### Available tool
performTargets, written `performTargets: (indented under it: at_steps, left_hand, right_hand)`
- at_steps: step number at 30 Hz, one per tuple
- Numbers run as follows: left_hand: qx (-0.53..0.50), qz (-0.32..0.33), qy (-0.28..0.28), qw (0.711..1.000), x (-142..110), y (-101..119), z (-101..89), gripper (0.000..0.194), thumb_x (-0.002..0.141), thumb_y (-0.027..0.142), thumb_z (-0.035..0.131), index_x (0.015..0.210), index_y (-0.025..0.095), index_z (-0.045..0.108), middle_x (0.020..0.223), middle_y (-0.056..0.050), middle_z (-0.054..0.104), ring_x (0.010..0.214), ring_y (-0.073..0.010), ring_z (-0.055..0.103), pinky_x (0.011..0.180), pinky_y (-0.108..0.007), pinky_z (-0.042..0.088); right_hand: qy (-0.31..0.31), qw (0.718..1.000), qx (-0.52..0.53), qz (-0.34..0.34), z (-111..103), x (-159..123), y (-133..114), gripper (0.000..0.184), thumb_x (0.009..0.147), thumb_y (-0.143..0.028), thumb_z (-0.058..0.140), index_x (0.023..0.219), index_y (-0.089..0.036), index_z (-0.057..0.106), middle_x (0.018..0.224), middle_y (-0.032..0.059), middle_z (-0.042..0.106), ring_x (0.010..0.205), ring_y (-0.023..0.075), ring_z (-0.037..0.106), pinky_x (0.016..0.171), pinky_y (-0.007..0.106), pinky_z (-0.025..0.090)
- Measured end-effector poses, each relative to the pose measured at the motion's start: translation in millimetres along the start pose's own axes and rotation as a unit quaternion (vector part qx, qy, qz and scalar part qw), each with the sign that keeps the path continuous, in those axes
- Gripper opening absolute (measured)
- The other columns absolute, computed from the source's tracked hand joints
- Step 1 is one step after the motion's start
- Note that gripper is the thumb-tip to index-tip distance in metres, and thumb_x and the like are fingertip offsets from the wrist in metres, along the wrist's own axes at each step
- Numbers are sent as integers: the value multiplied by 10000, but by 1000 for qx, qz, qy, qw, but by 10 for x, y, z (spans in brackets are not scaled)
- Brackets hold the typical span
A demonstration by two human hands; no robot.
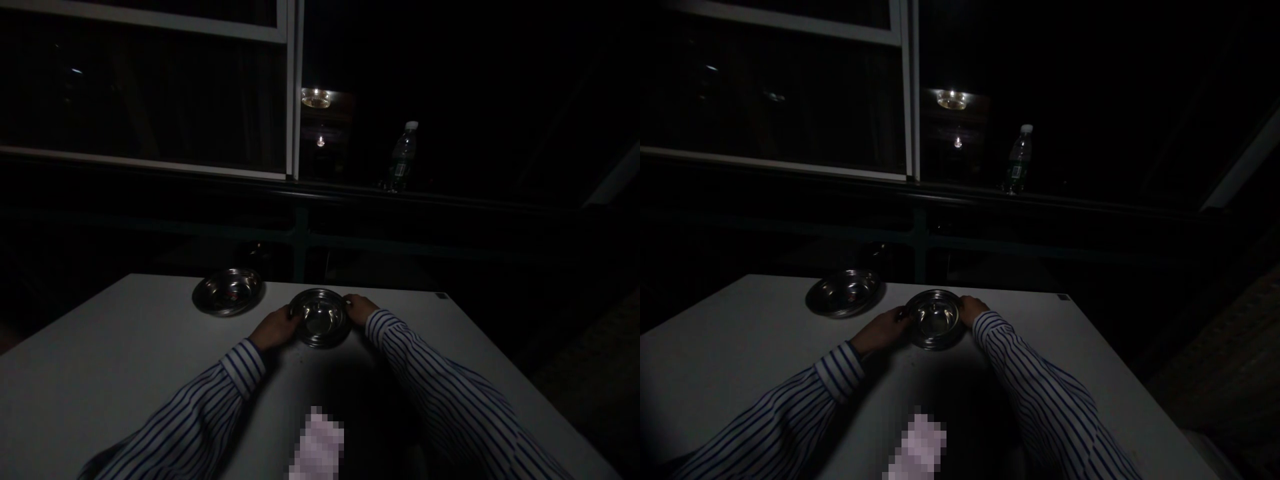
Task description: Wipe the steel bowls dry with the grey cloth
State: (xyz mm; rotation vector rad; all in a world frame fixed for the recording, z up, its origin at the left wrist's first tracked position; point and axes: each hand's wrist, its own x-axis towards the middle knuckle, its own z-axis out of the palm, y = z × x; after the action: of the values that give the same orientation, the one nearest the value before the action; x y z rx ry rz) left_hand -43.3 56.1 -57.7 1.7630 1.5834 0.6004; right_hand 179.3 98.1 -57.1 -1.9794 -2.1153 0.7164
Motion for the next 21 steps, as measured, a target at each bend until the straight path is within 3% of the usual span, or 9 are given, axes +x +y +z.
performTargets:
  at_steps: [6,9,12,17,21]
  left_hand:
    - [23,15,-1,1000,-1,-30,-4,480,752,482,435,1041,152,630,1066,-130,669,999,-261,601,837,-305,416]
    - [15,-2,24,1000,22,-90,-7,534,746,488,435,1072,102,607,1114,-189,632,1053,-294,565,870,-332,384]
    - [-11,-18,31,999,49,-152,11,523,759,474,404,1000,67,629,1044,-213,650,1013,-306,576,843,-346,386]
    - [-82,-2,3,997,71,-214,64,397,751,417,402,761,118,663,810,-126,695,793,-239,617,710,-299,412]
    - [-134,-12,13,991,90,-249,91,369,729,403,422,697,112,646,732,-100,670,721,-210,583,669,-292,399]
  right_hand:
    - [18,1000,-17,11,-19,6,40,323,881,-369,484,1110,-150,545,1148,87,555,1033,200,540,891,425,430]
    - [20,999,-20,19,-26,6,84,316,879,-365,488,1104,-151,548,1156,86,552,1047,201,531,909,431,415]
    - [4,1000,-16,25,-3,2,142,276,879,-364,489,1014,-144,586,1090,76,585,1014,188,548,899,415,421]
    - [-28,999,20,12,42,10,230,252,879,-355,494,943,-136,601,993,52,618,938,164,579,852,377,449]
    - [-41,997,61,28,85,34,279,294,889,-379,470,846,-119,600,814,21,627,747,122,601,734,318,488]
